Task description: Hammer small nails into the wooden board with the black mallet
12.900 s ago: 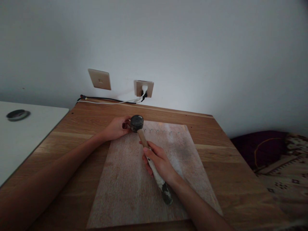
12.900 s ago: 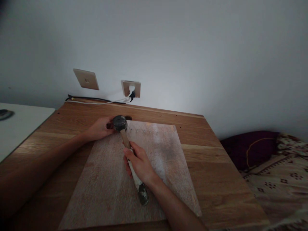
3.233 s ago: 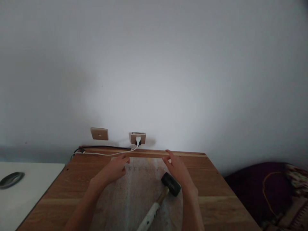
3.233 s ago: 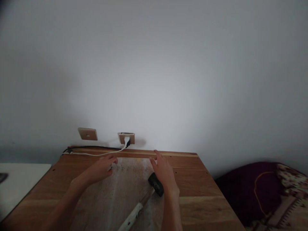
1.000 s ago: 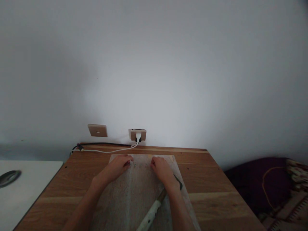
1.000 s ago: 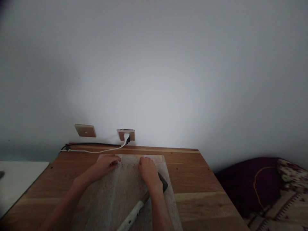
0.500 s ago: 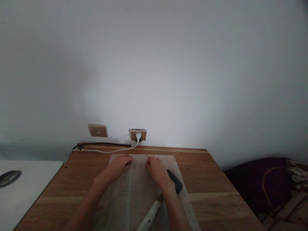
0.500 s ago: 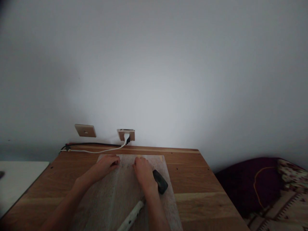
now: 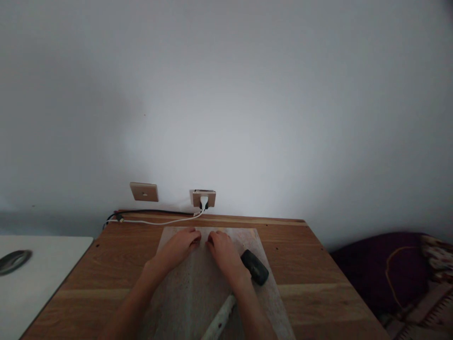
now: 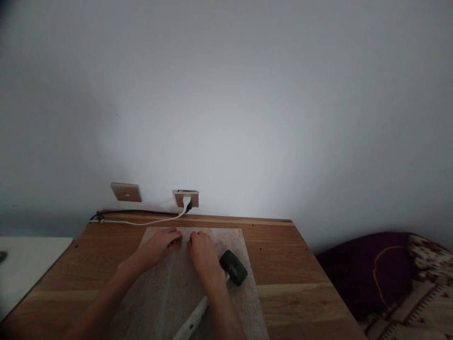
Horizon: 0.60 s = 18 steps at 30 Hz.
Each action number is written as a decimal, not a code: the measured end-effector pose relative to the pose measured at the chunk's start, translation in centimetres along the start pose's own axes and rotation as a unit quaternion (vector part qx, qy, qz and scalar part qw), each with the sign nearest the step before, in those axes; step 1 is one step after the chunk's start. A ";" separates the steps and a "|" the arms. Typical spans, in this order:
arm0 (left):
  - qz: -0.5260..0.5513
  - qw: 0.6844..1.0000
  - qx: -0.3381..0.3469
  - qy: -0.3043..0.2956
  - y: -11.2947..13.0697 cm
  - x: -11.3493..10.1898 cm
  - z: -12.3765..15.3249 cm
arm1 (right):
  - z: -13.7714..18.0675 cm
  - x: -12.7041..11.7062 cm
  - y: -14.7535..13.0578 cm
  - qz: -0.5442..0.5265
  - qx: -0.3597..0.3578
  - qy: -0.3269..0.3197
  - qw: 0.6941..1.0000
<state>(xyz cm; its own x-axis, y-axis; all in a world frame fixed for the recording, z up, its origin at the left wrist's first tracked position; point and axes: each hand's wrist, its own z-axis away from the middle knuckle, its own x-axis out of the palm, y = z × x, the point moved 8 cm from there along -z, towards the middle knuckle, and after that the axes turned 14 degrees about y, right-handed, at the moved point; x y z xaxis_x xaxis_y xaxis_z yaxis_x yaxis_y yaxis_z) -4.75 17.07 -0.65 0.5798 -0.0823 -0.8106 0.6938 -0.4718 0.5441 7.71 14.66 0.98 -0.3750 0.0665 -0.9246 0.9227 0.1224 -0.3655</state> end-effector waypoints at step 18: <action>0.016 1.000 0.004 -0.005 0.4 1.0 0.1 | -0.5 -0.8 1.2 -0.033 -0.024 0.015 0.999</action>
<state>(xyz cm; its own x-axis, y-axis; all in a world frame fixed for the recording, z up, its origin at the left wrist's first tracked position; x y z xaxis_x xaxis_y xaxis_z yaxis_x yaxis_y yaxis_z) -3.91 16.72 -1.31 0.5971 -0.1067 -0.7950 0.6711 -0.4764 0.5680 9.07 15.25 1.28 -0.4373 0.0866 -0.8951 0.8912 0.1751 -0.4185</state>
